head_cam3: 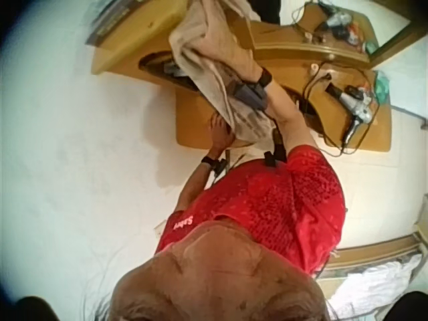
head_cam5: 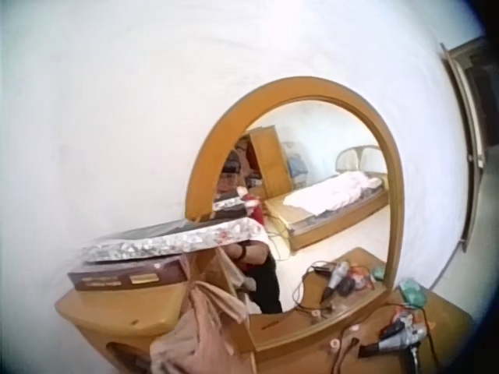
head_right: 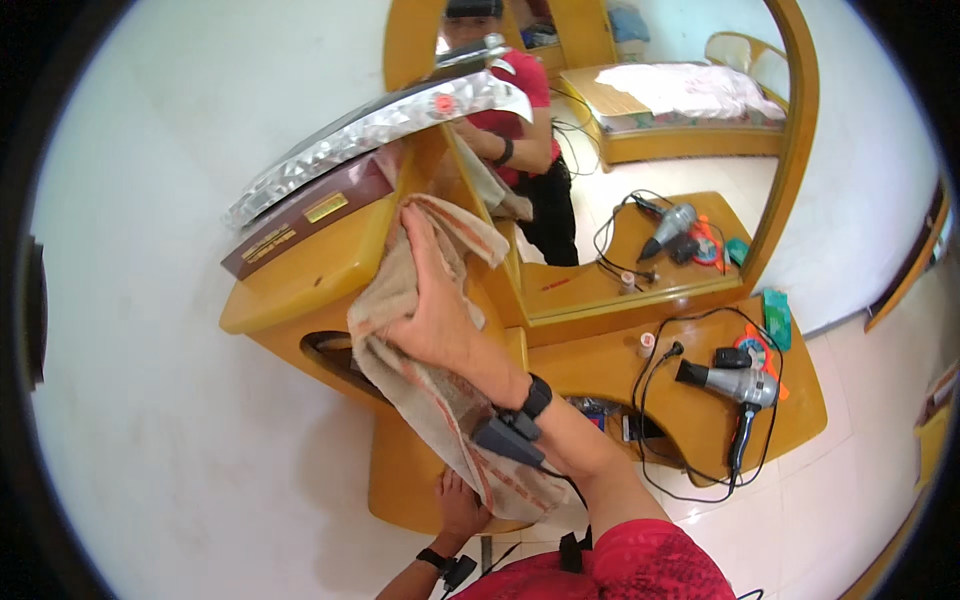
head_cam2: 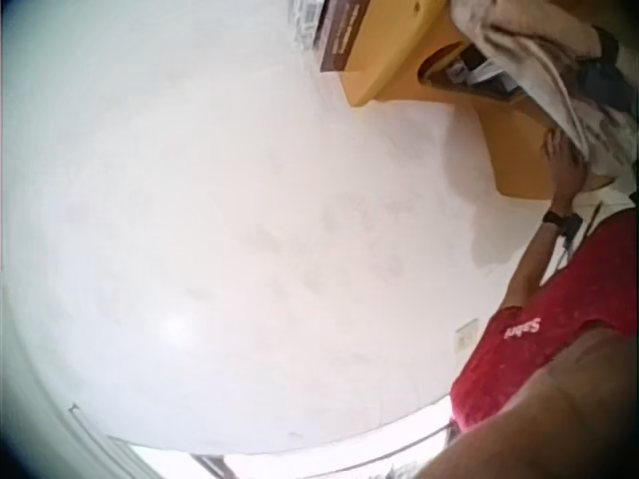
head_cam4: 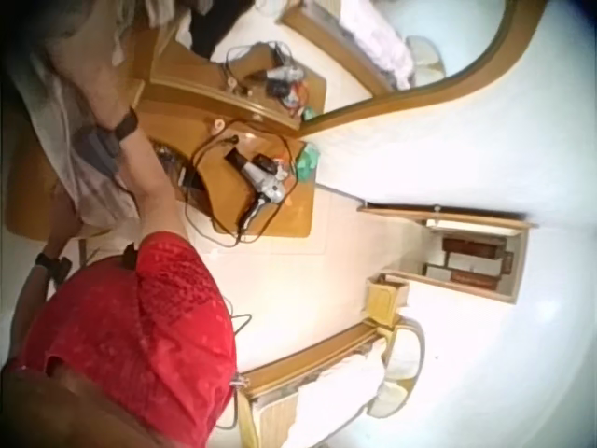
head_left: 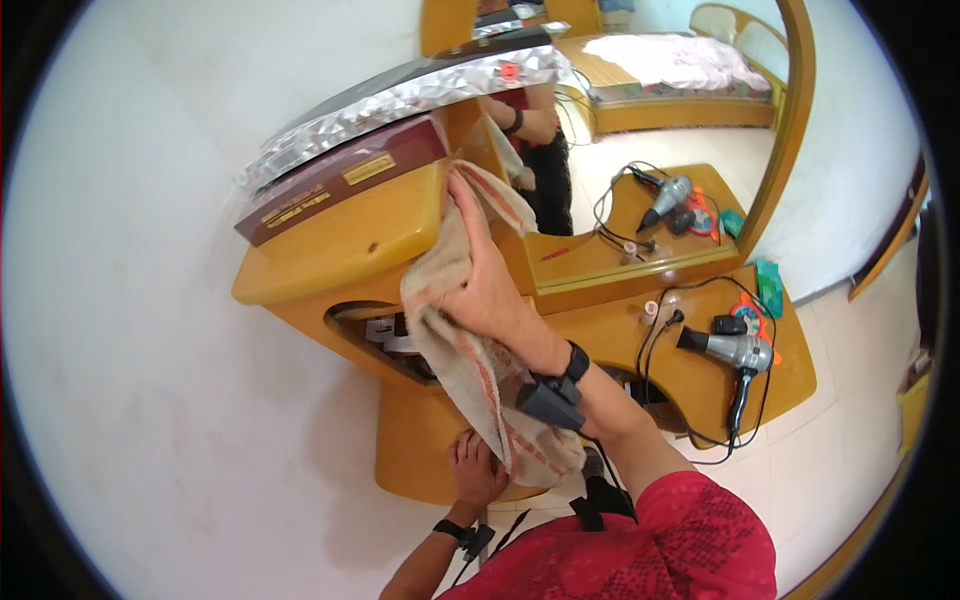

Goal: Cleaning and tidying a wooden vanity and mirror with a cloth.

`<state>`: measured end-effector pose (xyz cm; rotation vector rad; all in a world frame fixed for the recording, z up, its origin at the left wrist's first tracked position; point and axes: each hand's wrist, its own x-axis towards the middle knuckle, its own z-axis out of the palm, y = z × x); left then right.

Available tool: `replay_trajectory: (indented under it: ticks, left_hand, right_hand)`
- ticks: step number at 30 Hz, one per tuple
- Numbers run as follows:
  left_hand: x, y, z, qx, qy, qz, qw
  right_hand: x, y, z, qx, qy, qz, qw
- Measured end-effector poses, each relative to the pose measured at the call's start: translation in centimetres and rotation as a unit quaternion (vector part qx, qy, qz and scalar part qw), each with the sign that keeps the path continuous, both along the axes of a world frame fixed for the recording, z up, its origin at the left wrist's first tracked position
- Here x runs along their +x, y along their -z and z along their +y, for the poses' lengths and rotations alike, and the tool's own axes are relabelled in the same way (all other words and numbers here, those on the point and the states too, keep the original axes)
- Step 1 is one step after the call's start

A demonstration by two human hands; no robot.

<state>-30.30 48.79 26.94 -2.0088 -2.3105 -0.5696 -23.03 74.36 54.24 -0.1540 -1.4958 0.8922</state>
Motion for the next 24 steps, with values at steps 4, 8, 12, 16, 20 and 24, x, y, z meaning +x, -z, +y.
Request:
replay_trajectory:
  ticks: [4,8,12,16,20,24]
  left_hand:
    - [-0.4,0.2,-0.2,0.015,0.002,0.002,1.0]
    - [-0.9,0.0,0.0,0.042,-0.012,0.007,0.999]
    - [-0.2,-0.7,-0.2,0.037,-0.008,-0.034,0.999]
    - [0.8,-2.4,1.3,0.062,0.019,-0.205,0.977]
    - [3.3,-5.4,3.7,0.034,0.106,-0.518,0.848]
    - [4.7,-3.5,4.0,-0.045,0.152,-0.721,0.674]
  right_hand:
    - [-0.1,3.9,-3.6,0.095,0.117,-0.044,0.988]
    - [0.5,7.9,-3.8,0.093,0.127,-0.029,0.987]
    - [2.0,7.4,-5.1,-0.051,0.073,-0.004,0.996]
    - [1.7,0.0,-6.2,0.245,0.116,-0.024,0.962]
    - [-0.9,0.6,-5.2,0.325,0.161,-0.196,0.911]
    - [0.3,3.0,-6.8,0.369,0.215,-0.285,0.858]
